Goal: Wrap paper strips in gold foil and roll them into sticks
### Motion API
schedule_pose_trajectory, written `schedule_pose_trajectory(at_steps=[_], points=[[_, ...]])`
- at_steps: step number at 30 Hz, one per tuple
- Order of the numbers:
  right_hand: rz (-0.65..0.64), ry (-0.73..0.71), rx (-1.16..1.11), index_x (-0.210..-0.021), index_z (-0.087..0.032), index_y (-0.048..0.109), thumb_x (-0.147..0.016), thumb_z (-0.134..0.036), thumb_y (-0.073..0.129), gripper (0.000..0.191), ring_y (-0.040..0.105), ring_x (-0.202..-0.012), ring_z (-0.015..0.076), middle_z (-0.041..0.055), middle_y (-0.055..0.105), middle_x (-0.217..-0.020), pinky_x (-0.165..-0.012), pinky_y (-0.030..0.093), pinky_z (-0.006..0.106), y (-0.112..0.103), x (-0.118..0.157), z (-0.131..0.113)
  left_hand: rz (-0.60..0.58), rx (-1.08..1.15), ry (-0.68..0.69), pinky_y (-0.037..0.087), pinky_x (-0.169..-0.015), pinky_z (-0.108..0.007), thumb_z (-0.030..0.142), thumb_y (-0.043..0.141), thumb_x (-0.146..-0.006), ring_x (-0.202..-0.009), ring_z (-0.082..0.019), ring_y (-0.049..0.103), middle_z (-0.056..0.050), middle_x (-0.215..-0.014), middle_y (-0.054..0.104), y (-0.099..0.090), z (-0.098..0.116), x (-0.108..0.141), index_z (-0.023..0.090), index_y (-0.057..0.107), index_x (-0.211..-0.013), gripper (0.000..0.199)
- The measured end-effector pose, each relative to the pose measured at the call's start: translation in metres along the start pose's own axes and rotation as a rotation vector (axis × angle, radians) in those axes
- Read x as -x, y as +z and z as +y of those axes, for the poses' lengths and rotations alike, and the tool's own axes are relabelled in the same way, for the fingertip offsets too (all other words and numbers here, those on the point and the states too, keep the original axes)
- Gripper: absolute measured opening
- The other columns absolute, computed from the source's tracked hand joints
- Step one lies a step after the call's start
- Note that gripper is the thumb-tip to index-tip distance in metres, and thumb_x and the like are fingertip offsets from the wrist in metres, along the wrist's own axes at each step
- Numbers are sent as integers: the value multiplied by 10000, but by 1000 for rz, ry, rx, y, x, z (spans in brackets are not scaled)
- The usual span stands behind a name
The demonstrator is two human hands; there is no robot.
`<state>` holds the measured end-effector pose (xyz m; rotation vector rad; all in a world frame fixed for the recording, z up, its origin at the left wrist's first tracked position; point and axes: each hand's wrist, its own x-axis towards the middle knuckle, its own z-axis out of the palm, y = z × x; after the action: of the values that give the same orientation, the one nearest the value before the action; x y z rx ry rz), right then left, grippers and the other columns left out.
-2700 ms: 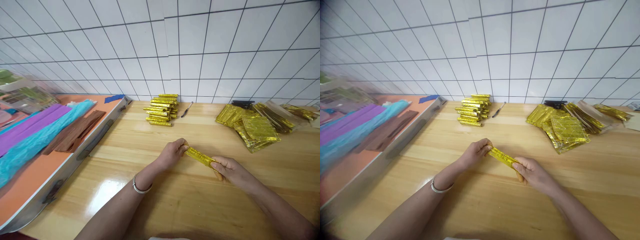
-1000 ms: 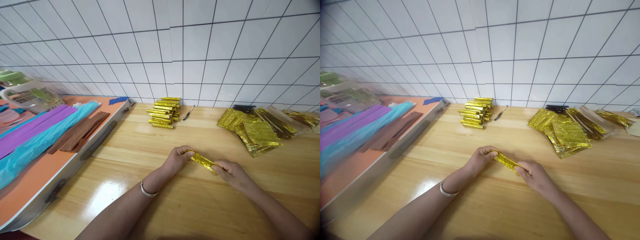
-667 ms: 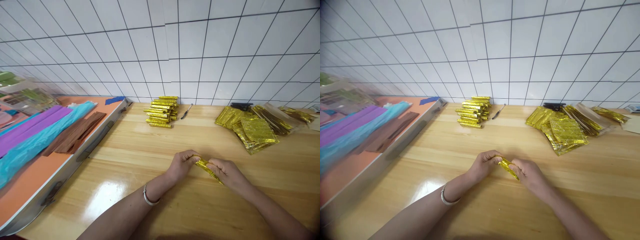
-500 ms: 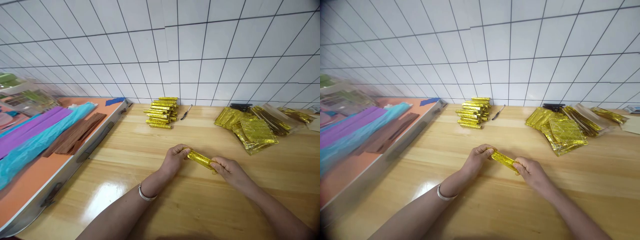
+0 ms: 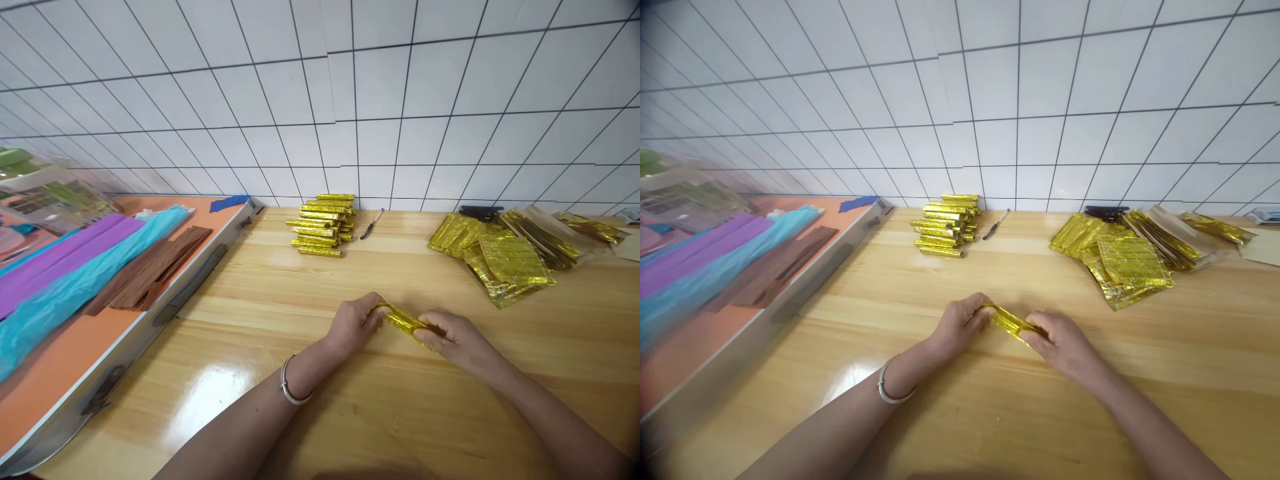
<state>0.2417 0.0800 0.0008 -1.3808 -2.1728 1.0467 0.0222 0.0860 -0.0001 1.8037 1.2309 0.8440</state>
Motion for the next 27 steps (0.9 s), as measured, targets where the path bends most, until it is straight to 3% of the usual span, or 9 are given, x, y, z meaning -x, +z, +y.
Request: schedule_pose_trajectory(at_steps=[5, 10, 17, 20, 24, 27], points=[[-124, 34, -142, -819, -190, 574, -797, -379, 517, 198, 490, -631, 129, -24, 558, -698, -552, 352, 226, 13, 2, -6, -68, 81, 100, 351, -564, -216, 382, 536, -818, -586, -137, 515, -13, -610, 566, 16, 9, 8, 208, 611, -731, 209], [-240, 98, -380, -796, -168, 577, -845, -492, 422, 363, 557, -628, 141, 12, 603, -707, -578, 402, 247, -1, 8, -10, -114, 111, 8, 379, -521, -198, 389, 417, -885, -514, -99, 521, 6, -617, 566, 3, 9, 5, 180, 574, -818, 270], [-210, 131, -428, -876, -171, 572, -835, -558, 407, 423, 551, -554, 114, 23, 616, -753, -516, 380, 235, -13, 9, -10, -59, 235, -70, 360, -470, -186, 421, 450, -861, -447, -76, 452, 41, -529, 498, -9, 0, -4, 161, 540, -755, 294], [-207, 144, -440, -876, -175, 558, -842, -553, 405, 409, 509, -497, 102, -8, 574, -657, -481, 363, 230, -10, 9, -4, -168, 308, -96, 342, -467, -186, 444, 447, -861, -429, -70, 432, 50, -513, 484, -13, -3, -6, 158, 526, -760, 313], [-194, 184, -452, -890, -181, 536, -849, -538, 407, 381, 460, -465, 97, -36, 513, -566, -448, 340, 222, -10, 8, 2, -373, 497, -136, 397, -557, -213, 465, 452, -854, -504, -89, 530, -1, -637, 581, -22, -8, -7, 137, 523, -792, 340], [-168, 197, -487, -887, -184, 522, -851, -525, 408, 361, 445, -474, 94, -38, 504, -568, -462, 347, 223, -12, 7, 3, -391, 547, -163, 408, -588, -219, 454, 470, -848, -534, -97, 561, -18, -683, 601, -25, -9, -8, 132, 521, -795, 331]])
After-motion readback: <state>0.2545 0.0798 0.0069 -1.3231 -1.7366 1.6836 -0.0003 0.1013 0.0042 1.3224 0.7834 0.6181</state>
